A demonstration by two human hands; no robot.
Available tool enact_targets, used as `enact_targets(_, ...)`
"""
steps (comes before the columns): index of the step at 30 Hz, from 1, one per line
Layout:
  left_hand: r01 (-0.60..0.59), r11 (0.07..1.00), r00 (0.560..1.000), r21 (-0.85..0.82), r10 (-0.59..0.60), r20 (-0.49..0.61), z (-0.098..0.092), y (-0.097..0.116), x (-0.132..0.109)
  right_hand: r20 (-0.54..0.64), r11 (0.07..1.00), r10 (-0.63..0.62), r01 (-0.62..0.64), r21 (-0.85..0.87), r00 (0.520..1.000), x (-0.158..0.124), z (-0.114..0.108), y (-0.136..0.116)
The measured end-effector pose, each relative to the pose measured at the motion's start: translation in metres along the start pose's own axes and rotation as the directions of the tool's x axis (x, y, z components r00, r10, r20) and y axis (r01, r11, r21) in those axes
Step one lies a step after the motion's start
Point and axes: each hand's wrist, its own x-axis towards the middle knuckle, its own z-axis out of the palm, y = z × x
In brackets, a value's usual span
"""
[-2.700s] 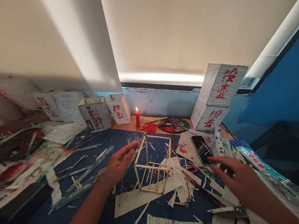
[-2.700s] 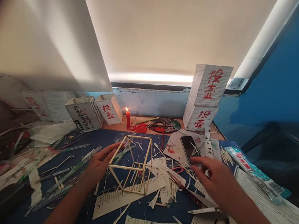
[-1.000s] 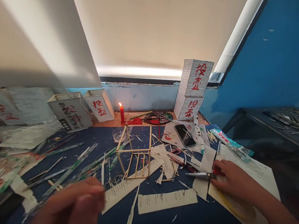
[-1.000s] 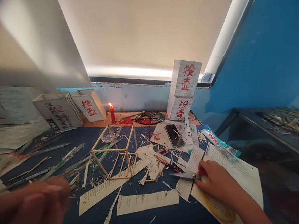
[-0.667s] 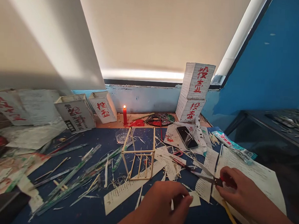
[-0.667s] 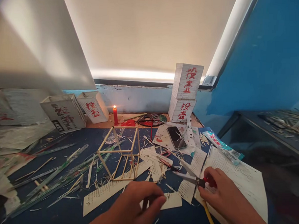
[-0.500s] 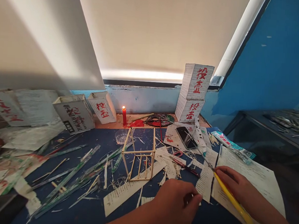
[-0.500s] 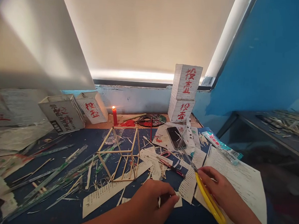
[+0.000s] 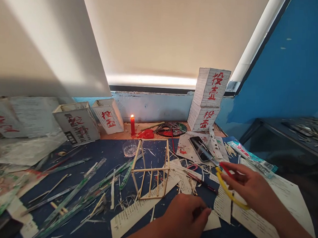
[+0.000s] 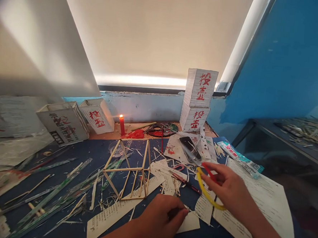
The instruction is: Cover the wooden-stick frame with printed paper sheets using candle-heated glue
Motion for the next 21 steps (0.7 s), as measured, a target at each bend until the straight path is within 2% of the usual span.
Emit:
enact_targets(3, 0.0, 1.0, 1.0, -0.005, 0.0, 0.01, 0.0, -0.001, 0.0, -0.21, 0.968, 0.082, -0.128, -0.216, 0.974, 0.025, -0.02, 0.02)
enact_targets(5, -0.002, 1.0, 1.0, -0.001, 0.002, 0.015, 0.0, -0.001, 0.0, -0.295, 0.921, 0.009, -0.123, -0.369, 0.956, 0.046, -0.026, 0.037)
enact_targets(7, -0.003, 1.0, 1.0, 0.004, 0.002, 0.021, 0.001, -0.001, 0.0, -0.312, 0.901, -0.021, -0.117, -0.418, 0.95, 0.065, -0.025, 0.054)
enact_targets(10, -0.001, 1.0, 1.0, 0.007, 0.001, 0.025, 0.001, -0.001, 0.002, -0.288, 0.877, -0.047, -0.098, -0.47, 0.956, 0.086, -0.012, 0.07)
enact_targets(14, 0.01, 1.0, 1.0, 0.01, -0.01, 0.01, 0.002, -0.003, 0.003, -0.232, 0.851, -0.084, -0.051, -0.522, 0.969, 0.091, 0.002, 0.08)
enact_targets(17, 0.032, 0.999, 0.999, 0.006, -0.032, 0.013, 0.003, -0.004, 0.003, -0.25, 0.834, -0.074, -0.077, -0.546, 0.965, 0.087, -0.005, 0.087)
enact_targets(21, 0.062, 0.998, 0.997, -0.021, -0.061, 0.048, 0.004, -0.002, 0.003, -0.343, 0.792, -0.041, -0.179, -0.584, 0.939, 0.098, -0.032, 0.093)
